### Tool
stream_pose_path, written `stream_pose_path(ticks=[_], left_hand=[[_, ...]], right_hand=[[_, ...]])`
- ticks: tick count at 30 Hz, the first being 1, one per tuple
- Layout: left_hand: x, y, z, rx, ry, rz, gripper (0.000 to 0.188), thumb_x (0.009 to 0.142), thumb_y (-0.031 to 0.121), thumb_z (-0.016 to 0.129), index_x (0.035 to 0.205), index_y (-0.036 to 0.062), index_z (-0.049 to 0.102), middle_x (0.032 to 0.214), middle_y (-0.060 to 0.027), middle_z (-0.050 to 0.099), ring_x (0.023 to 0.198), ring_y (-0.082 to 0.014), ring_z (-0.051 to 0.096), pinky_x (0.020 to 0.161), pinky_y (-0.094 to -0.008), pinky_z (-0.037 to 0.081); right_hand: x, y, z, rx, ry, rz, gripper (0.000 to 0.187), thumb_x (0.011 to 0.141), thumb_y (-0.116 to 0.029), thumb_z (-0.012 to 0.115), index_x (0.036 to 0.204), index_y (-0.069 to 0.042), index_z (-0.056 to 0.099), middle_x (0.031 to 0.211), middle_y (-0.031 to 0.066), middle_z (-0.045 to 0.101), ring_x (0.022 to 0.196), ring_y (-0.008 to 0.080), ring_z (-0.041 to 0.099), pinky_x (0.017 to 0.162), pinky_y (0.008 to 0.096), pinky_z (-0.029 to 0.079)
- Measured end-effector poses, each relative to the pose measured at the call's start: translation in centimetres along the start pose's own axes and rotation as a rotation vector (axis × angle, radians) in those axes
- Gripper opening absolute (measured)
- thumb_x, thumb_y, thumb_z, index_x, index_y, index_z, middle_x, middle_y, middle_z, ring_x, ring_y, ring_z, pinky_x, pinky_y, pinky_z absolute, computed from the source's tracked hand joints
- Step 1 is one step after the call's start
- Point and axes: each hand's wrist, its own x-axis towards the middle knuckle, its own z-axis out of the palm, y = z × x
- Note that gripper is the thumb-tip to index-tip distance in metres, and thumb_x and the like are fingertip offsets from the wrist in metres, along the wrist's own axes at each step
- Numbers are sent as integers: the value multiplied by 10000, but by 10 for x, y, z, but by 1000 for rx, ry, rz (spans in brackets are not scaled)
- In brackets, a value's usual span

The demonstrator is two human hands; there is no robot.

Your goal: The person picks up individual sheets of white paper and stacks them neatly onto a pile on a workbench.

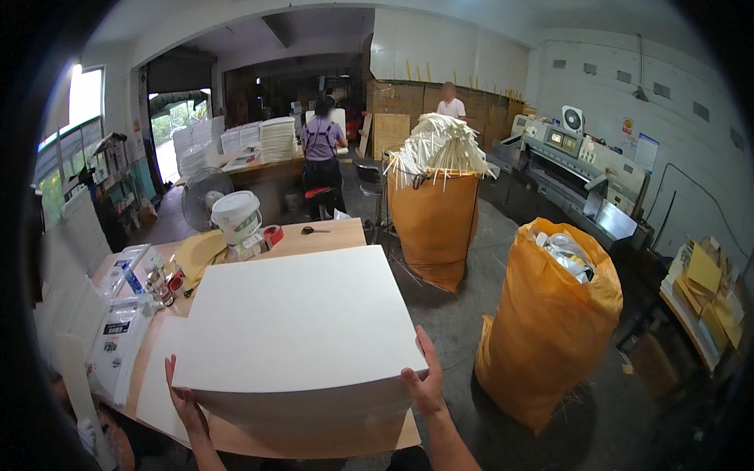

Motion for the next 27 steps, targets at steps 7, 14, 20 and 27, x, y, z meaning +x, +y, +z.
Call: stream_pose_path(ticks=[7, 14, 20, 27], left_hand=[[1, -3, -3, -7, 23, -41, 1110, 752, 627, 897, 1568, 8, 470, 1623, -112, 471, 1479, -288, 427, 1252, -458, 314], [4, 8, 5, -87, -32, -79, 1087, 743, 592, 916, 1560, 31, 470, 1665, -115, 435, 1521, -273, 396, 1268, -426, 303], [3, 9, 2, -104, -24, -59, 1080, 730, 582, 926, 1556, 56, 471, 1683, -122, 416, 1523, -266, 401, 1264, -436, 327], [1, 6, 2, -83, -30, -38, 1053, 757, 564, 921, 1562, 65, 459, 1688, -134, 405, 1516, -273, 415, 1254, -443, 344]], right_hand=[[4, 7, -3, -78, -43, 41, 1270, 694, -607, 957, 1645, -24, 351, 1665, 168, 389, 1506, 308, 421, 1213, 453, 424], [3, 13, -10, -265, -8, -64, 1222, 730, -723, 876, 1603, 4, 425, 1631, 172, 455, 1505, 313, 433, 1231, 465, 368], [3, 10, -5, -189, -34, -27, 1190, 788, -745, 822, 1602, 22, 414, 1605, 163, 481, 1502, 291, 431, 1236, 441, 339], [3, 14, -8, -236, -24, -55, 1169, 790, -754, 811, 1603, -6, 431, 1621, 161, 468, 1505, 298, 427, 1239, 454, 334]])
